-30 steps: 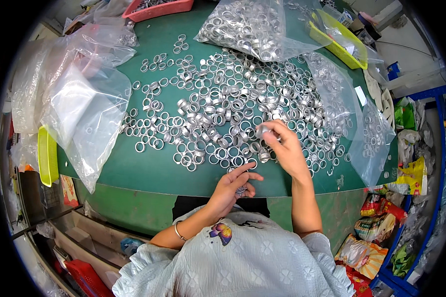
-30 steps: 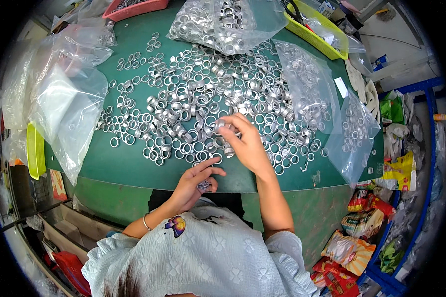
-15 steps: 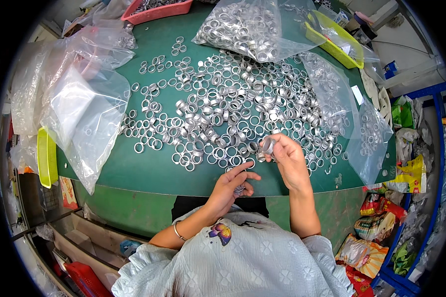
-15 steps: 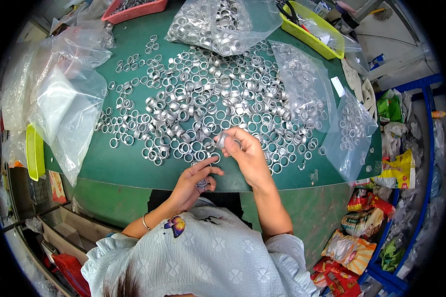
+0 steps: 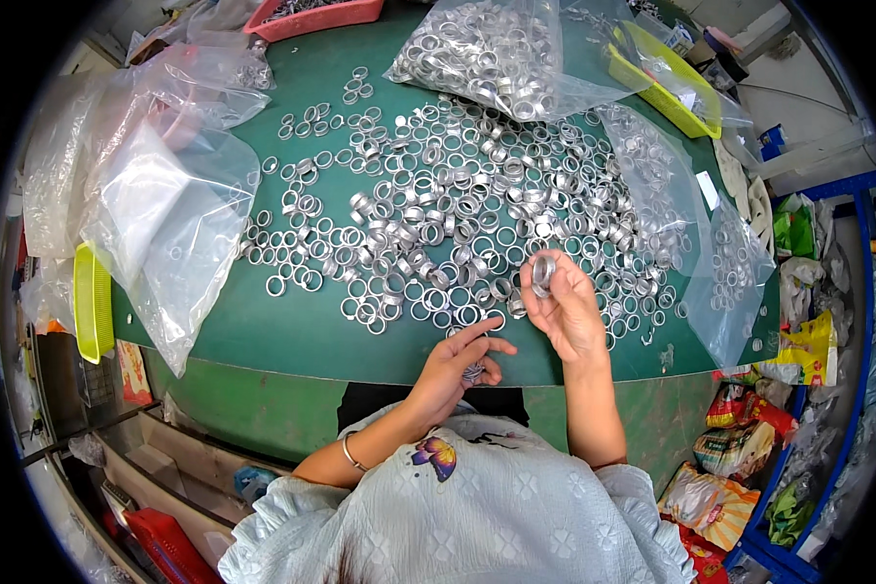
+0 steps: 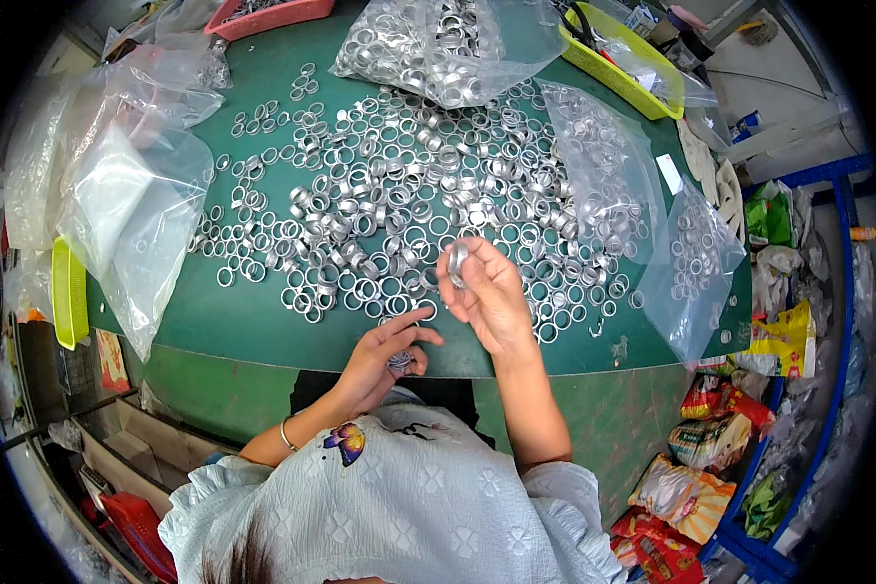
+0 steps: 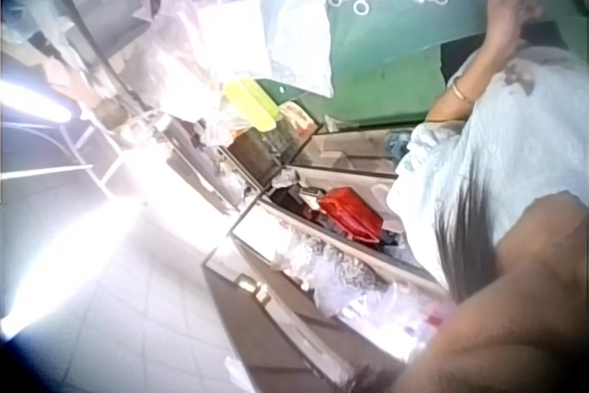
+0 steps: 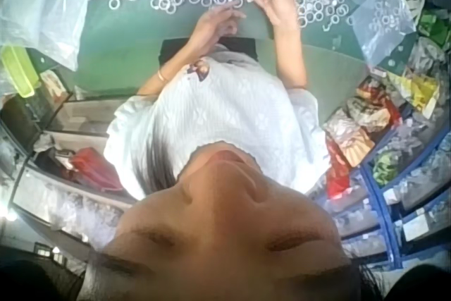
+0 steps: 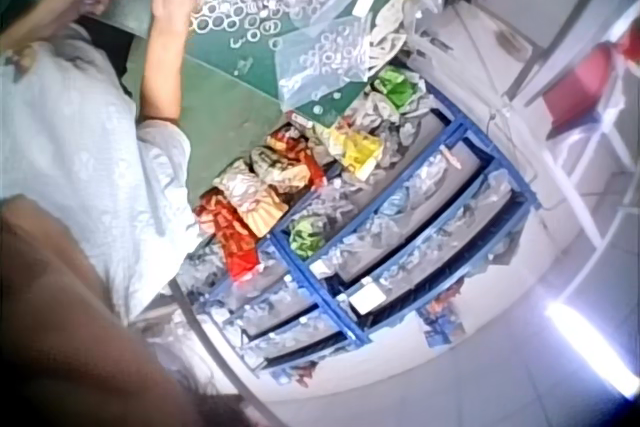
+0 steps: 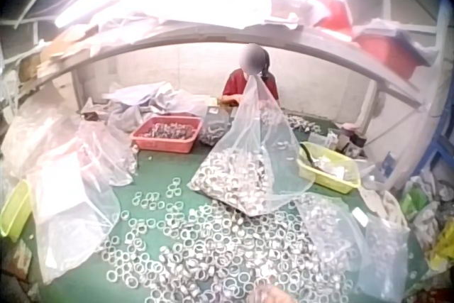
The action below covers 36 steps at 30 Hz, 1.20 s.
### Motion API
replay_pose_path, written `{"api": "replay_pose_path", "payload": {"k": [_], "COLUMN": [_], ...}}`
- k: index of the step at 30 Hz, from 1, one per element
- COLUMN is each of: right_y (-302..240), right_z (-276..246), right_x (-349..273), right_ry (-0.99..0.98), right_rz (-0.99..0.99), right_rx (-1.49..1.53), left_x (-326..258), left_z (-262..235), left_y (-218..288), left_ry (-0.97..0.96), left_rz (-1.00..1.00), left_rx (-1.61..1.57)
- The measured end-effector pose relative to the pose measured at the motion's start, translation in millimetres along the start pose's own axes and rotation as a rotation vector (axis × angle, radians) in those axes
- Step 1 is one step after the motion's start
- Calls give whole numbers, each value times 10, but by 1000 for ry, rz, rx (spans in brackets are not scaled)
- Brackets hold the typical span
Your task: The person picks up small metal rings one by one from a pile on the table, holding them between their fingers to check them before placing them into a separate group or into a hand.
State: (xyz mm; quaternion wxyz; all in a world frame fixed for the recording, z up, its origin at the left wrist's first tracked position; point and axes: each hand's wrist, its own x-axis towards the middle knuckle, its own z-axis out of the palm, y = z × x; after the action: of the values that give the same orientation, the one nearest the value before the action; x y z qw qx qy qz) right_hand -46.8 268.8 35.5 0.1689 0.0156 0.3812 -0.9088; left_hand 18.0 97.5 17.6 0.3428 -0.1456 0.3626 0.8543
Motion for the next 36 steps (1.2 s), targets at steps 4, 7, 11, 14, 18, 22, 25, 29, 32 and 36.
{"api": "replay_pose_path", "payload": {"k": [4,7,11,14,18,22,25,29,32,36], "right_y": [9,-9,6,-43,-103,10,156,181,54,127], "right_z": [65,158,112,177,345,-19,209,95,17,126], "right_x": [-57,-121,-156,-120,34,81,204,265,287,294], "right_ry": [-63,8,-51,-21,401,179,211,296,495,148], "right_rz": [-98,-153,-228,-161,-101,-16,-419,-383,-475,-531], "right_rx": [-90,-238,-317,-64,199,-648,-1532,-1688,-1713,-1599], "left_x": [8,22,10,-1,-33,-22,-32,-12,-24,-3], "left_z": [-2,-37,-13,4,4,-58,-46,-56,-88,-81], "left_y": [-13,-32,-17,-12,-1,-18,-18,-12,-14,-12], "left_ry": [-5,-34,-23,-3,-5,-110,-140,-144,-149,-151], "left_rz": [4,13,12,15,8,-43,-66,-48,-36,-85], "left_rx": [-4,2,0,-7,6,62,146,162,145,111]}}
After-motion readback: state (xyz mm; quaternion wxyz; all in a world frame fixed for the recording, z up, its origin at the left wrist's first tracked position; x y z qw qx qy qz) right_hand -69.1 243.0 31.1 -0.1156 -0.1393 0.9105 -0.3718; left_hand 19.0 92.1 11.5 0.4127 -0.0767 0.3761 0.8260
